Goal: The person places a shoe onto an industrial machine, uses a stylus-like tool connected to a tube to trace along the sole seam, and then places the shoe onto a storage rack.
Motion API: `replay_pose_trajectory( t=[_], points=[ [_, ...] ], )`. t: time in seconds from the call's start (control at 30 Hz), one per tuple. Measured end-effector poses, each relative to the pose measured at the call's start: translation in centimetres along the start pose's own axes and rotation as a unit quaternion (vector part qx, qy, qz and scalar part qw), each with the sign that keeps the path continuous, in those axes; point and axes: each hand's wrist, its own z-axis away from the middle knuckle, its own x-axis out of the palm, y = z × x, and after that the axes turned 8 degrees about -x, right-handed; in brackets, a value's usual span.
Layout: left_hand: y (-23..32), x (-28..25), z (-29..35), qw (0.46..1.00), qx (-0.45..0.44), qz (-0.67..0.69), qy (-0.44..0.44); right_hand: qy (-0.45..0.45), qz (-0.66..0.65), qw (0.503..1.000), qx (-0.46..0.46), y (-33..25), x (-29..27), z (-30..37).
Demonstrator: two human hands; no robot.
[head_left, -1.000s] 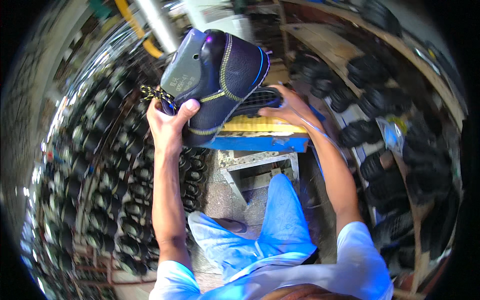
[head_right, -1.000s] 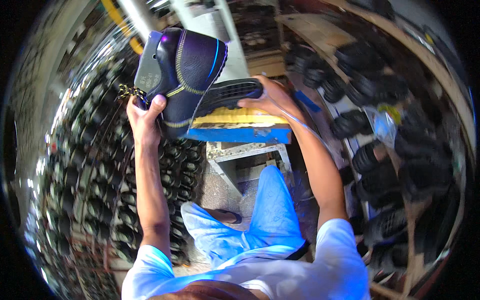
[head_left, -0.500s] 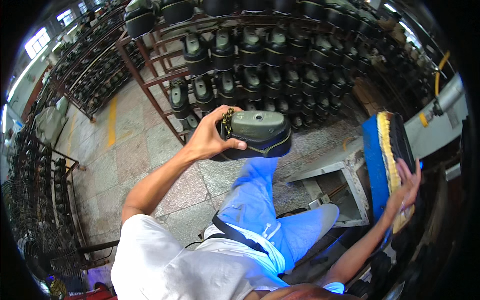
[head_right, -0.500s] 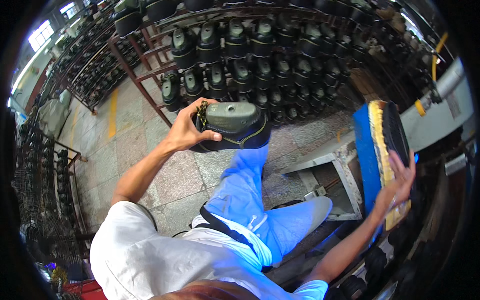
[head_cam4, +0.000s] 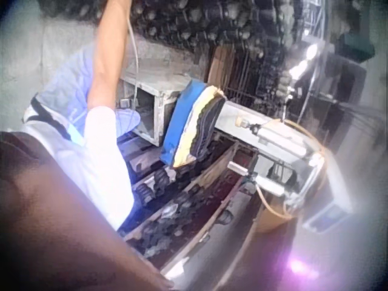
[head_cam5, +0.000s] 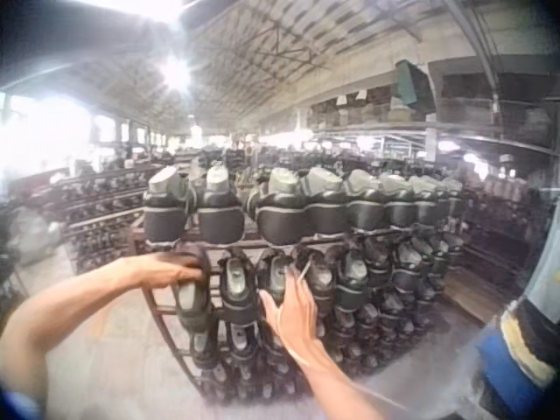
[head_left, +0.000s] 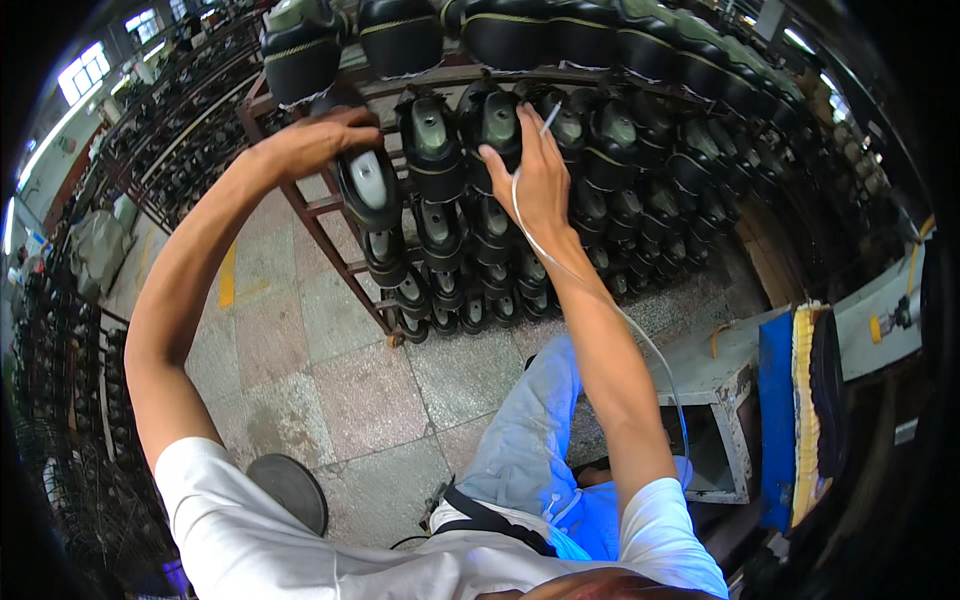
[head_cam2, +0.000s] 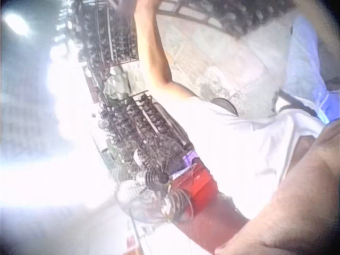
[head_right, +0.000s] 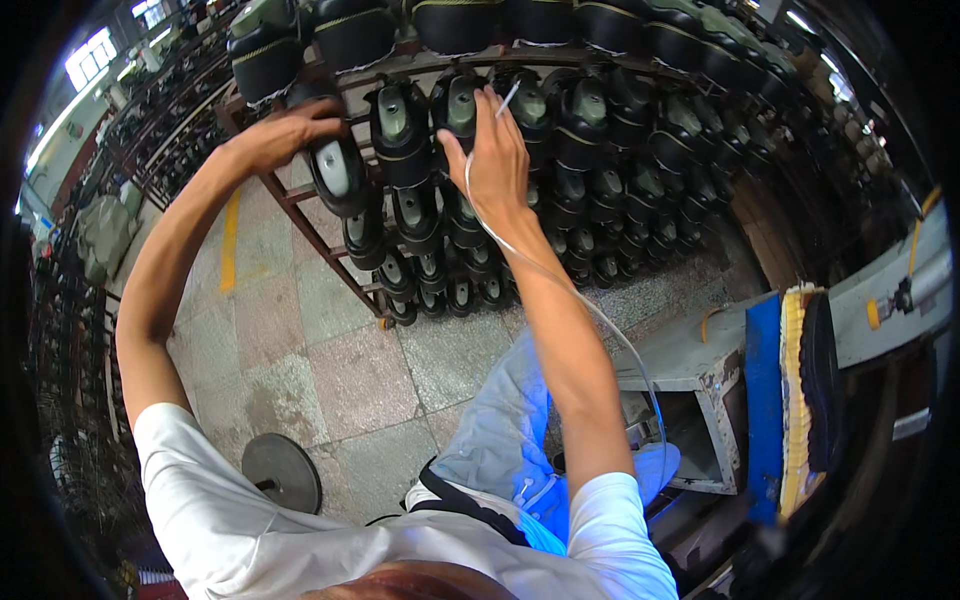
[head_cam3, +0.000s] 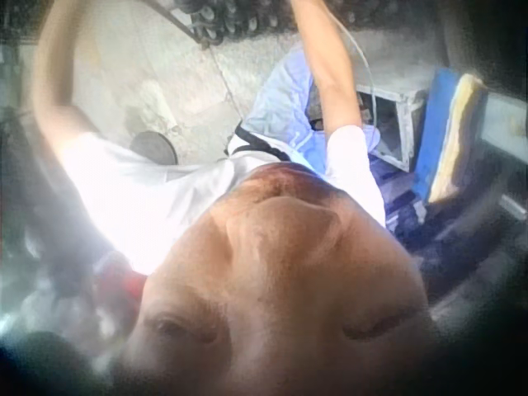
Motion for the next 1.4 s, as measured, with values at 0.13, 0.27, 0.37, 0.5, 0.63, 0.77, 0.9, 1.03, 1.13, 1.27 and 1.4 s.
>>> replay_pose_trajectory(
  t=[0.13, 0.27, 0.37, 0.5, 0.63, 0.77, 0.9, 1.03, 1.13, 1.27, 1.4],
  points=[
    [-1.8, 1.5, -1.6, 0.997, -0.018, 0.069, 0.022, 0.059, 0.02, 0.994, 0.089, 0.3, 4.8, 0.0],
    [-0.9, 0.9, 0.7, 0.997, 0.016, 0.039, 0.063, 0.036, -0.016, 0.989, 0.14, -1.3, 4.1, 0.4],
    [4.2, 2.0, 1.7, 0.964, -0.068, -0.015, 0.255, 0.07, -0.01, 0.989, 0.129, -1.8, -0.6, 1.6],
    [16.2, 2.9, 4.1, 0.931, 0.073, 0.191, 0.303, 0.098, -0.144, 0.952, 0.249, -8.1, -12.6, 5.7],
    [25.0, 4.5, 0.7, 0.936, 0.235, 0.205, 0.163, 0.056, -0.167, 0.953, 0.247, -12.2, -27.6, 10.6],
    [36.1, 1.9, -1.7, 0.905, 0.355, 0.22, 0.08, -0.053, -0.069, 0.987, 0.138, -16.7, -39.5, 11.4],
    [44.3, -1.1, -6.1, 0.838, 0.438, 0.22, 0.24, -0.056, 0.057, 0.994, 0.071, -17.5, -48.4, 12.4],
    [51.6, -5.7, -11.5, 0.808, 0.433, 0.195, 0.349, 0.217, 0.175, 0.941, 0.194, -13.4, -57.0, 15.4],
    [55.9, -8.0, -15.9, 0.843, 0.399, 0.159, 0.322, 0.137, 0.3, 0.882, 0.336, -7.8, -62.3, 20.2],
    [59.0, -9.4, -21.4, 0.828, 0.429, 0.136, 0.335, 0.11, 0.215, 0.874, 0.422, -5.9, -61.5, 19.7],
    [61.4, -9.8, -23.2, 0.858, 0.443, 0.126, 0.228, 0.121, 0.114, 0.911, 0.376, -4.9, -62.1, 20.1]
  ],
)
